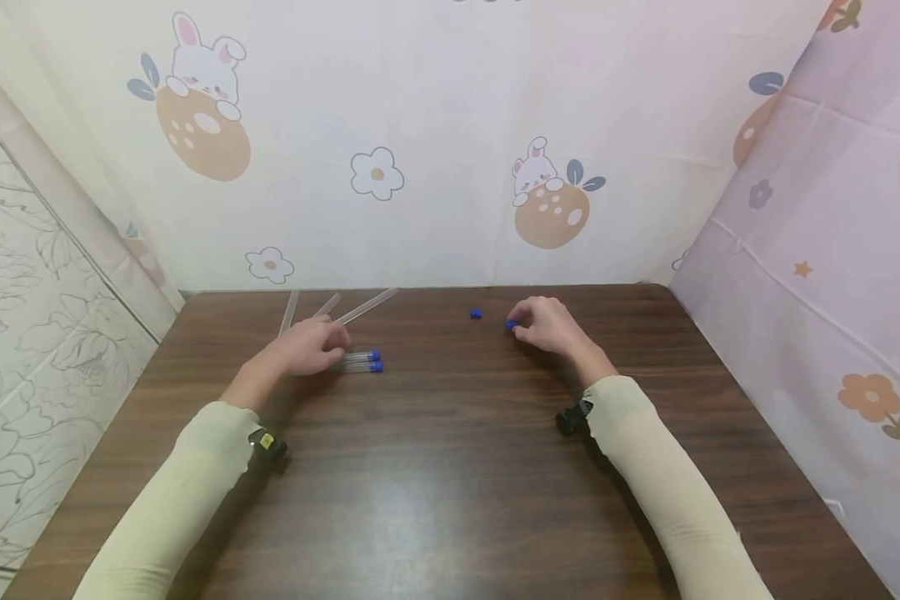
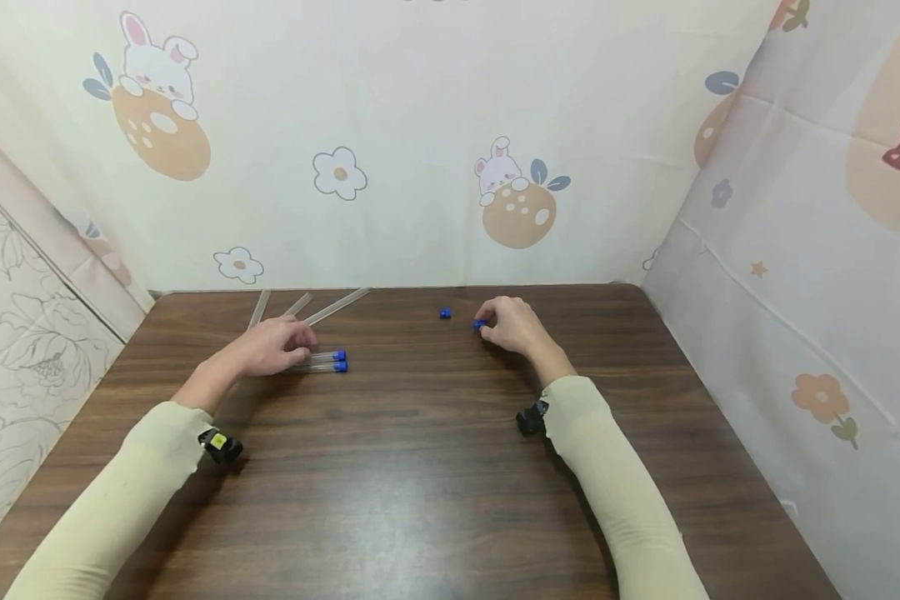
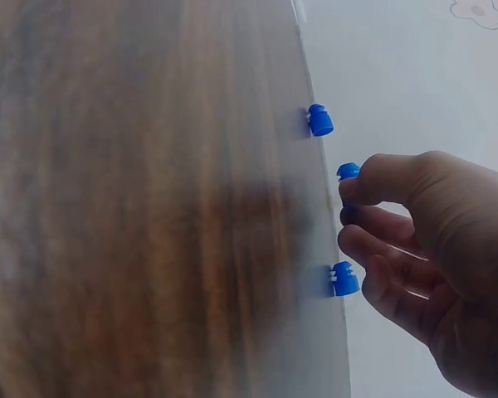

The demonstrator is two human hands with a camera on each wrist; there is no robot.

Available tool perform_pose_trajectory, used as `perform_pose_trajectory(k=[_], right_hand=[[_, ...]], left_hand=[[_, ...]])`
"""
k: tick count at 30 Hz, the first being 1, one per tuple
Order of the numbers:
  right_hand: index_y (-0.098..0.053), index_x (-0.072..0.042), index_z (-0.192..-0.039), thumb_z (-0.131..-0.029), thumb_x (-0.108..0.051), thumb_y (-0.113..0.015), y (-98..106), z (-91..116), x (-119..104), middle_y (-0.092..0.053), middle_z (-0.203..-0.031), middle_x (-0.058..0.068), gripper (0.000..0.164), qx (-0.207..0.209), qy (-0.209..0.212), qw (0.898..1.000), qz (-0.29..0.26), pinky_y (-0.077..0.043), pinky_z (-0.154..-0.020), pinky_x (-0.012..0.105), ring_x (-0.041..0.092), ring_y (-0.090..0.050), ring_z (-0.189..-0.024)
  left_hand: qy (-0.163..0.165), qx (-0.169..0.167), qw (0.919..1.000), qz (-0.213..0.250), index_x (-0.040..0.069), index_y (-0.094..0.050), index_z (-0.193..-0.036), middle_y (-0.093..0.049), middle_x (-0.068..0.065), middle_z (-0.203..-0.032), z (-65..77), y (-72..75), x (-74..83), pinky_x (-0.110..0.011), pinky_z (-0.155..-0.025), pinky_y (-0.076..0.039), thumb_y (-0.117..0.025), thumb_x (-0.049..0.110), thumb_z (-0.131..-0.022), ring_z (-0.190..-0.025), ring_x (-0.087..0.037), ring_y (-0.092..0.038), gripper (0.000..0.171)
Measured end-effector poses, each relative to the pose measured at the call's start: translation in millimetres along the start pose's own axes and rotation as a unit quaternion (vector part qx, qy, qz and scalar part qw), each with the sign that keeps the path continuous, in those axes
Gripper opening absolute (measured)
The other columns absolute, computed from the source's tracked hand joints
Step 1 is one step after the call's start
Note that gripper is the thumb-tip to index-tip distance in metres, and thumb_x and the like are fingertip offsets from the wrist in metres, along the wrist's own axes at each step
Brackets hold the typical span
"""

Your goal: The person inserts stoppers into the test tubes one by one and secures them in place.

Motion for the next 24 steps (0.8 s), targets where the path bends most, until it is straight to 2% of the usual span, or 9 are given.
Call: perform_pose_trajectory(k=[7,15,24], right_hand=[[-0.076,-0.015,-0.101,-0.086,-0.017,-0.073,5.8,0.0,-2.2,-0.078,-0.102,0.005,0.015,0.016,-0.007,1.0,-0.014,-0.054,-0.083,0.043,0.023,-0.07,-0.093],[-0.076,-0.016,-0.102,-0.085,-0.014,-0.071,15.6,0.3,-7.2,-0.078,-0.097,0.003,0.017,0.028,0.011,0.999,-0.013,-0.055,-0.079,0.039,0.02,-0.071,-0.088],[-0.076,-0.015,-0.103,-0.088,-0.013,-0.072,23.8,-2.9,-11.2,-0.078,-0.099,0.003,0.016,0.038,0.021,0.998,-0.043,-0.056,-0.073,0.037,0.021,-0.071,-0.087]], left_hand=[[-0.007,0.013,0.9999,-0.002,0.014,-0.071,-0.11,-0.066,-0.009,-0.106,-2.2,5.9,0.3,-0.05,-0.093,-0.052,-0.064,0.022,-0.092,-0.102,-0.027,-0.065,0.02],[0.008,0.012,0.9998,0.011,0.016,-0.071,-0.11,-0.068,-0.01,-0.111,-3.3,12.4,0.4,-0.051,-0.097,-0.053,-0.063,0.022,-0.094,-0.109,-0.029,-0.066,0.019],[0.023,0.02,0.9995,0.007,0.012,-0.069,-0.117,-0.067,-0.011,-0.109,-3.8,22.3,-2.5,-0.05,-0.089,-0.055,-0.062,0.025,-0.095,-0.101,-0.028,-0.066,0.027]])
Point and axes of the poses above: each hand's wrist, its own z-axis away from the middle knuckle, its own y-axis out of the back of the hand, x = y × z, the point moved 5 cm from there along -z, towards the middle knuckle
